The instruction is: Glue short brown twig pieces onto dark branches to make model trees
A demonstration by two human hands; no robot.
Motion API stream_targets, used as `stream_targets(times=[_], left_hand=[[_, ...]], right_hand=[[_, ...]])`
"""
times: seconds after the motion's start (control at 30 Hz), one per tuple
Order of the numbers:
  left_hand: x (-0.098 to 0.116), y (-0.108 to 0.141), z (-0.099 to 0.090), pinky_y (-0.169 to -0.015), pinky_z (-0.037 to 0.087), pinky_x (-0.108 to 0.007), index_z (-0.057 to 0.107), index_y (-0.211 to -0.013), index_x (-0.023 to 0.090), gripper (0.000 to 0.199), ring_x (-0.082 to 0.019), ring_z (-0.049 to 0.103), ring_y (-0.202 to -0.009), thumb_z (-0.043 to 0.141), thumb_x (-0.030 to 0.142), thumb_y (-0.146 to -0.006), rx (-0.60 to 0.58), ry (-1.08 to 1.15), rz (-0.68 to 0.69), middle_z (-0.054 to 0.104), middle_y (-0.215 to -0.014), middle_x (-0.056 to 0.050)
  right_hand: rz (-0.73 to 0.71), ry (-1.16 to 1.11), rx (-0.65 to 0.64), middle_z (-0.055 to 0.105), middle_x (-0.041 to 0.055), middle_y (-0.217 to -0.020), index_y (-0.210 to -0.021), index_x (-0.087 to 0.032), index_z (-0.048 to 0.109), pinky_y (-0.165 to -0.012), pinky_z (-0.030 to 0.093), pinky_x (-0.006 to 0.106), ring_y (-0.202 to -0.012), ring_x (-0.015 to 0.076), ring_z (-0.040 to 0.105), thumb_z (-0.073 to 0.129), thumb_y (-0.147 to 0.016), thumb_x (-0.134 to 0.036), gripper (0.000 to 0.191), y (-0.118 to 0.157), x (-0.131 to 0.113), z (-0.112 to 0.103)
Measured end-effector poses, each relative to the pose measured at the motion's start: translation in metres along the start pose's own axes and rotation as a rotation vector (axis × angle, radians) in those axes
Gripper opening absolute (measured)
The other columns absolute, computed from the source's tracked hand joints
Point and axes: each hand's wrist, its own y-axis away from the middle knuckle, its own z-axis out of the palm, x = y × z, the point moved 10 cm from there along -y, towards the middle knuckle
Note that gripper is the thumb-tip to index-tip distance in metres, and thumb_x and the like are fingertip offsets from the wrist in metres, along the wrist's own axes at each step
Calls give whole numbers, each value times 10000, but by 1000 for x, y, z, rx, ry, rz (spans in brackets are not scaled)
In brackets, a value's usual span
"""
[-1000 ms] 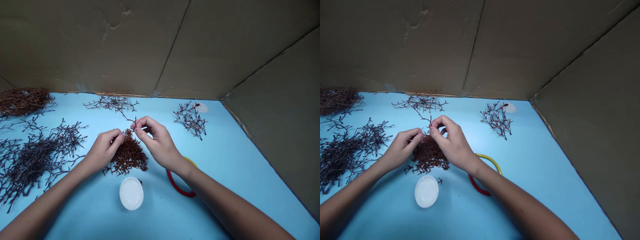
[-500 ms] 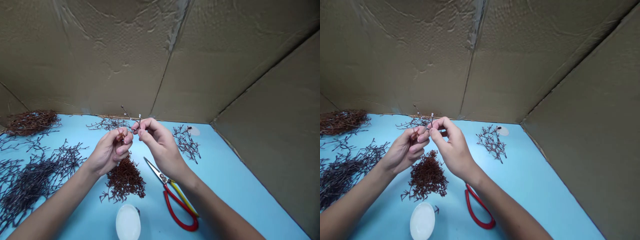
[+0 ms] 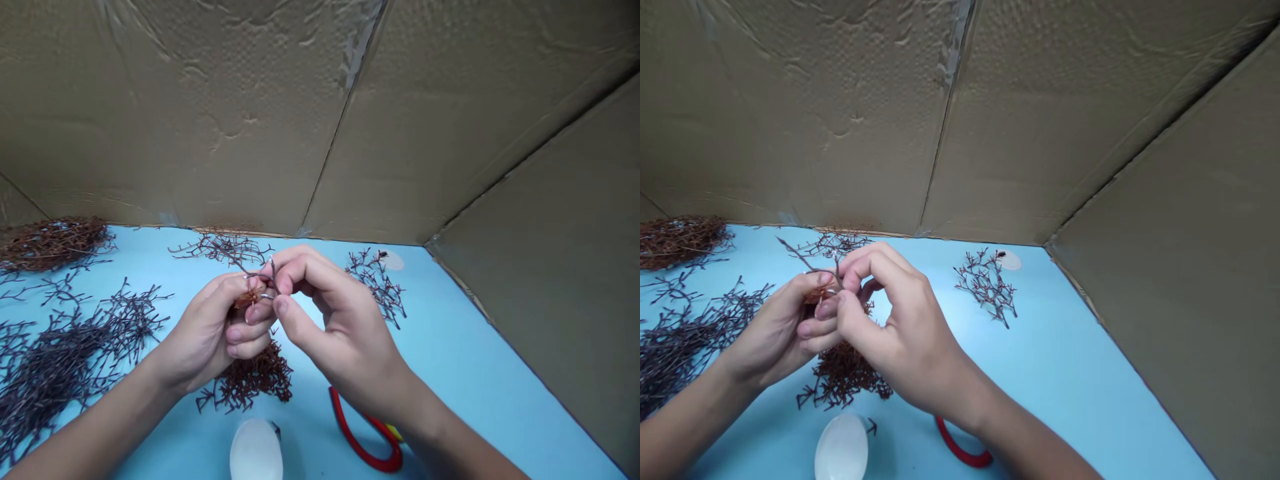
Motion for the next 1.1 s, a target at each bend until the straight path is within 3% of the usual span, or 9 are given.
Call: stream_targets(times=[0.37, 0.7, 0.9, 1.1], left_hand=[[4, 9, -1, -428, 297, -76, 730, -840, 149, 178, -12, 189, -484, 749, 262, -976, 10, -18, 17, 453, -677, 42], [7, 10, -2, -432, 271, -72, 730, -874, 131, 212, -19, 197, -495, 632, 214, -1043, 18, -79, 43, 439, -666, 51], [16, 9, -9, -418, 283, -89, 612, -736, 137, 287, -17, 215, -476, 688, 239, -994, 120, -196, 123, 441, -623, 61], [25, 12, -18, -403, 291, -114, 590, -736, 164, 253, -24, 264, -438, 738, 232, -929, 225, -315, 210, 422, -568, 87]], right_hand=[[-34, 21, -55, 686, 40, -1073, -904, -253, 606, -826, 598, 341, -922, 180, 682, 642, -943, -84, 177, 0, -3, 7], [-75, 28, -51, 687, 39, -1068, -900, -216, 607, -794, 582, 308, -941, 163, 695, 633, -934, -74, 148, 1, -3, 8], [-93, 95, -29, 681, 30, -1055, -898, -209, 605, -794, 589, 289, -923, 145, 693, 631, -927, -58, 156, 1, -3, 8], [-141, 121, -13, 676, 24, -1021, -917, -205, 617, -833, 600, 277, -936, 136, 682, 640, -952, -71, 141, 2, -4, 10]])
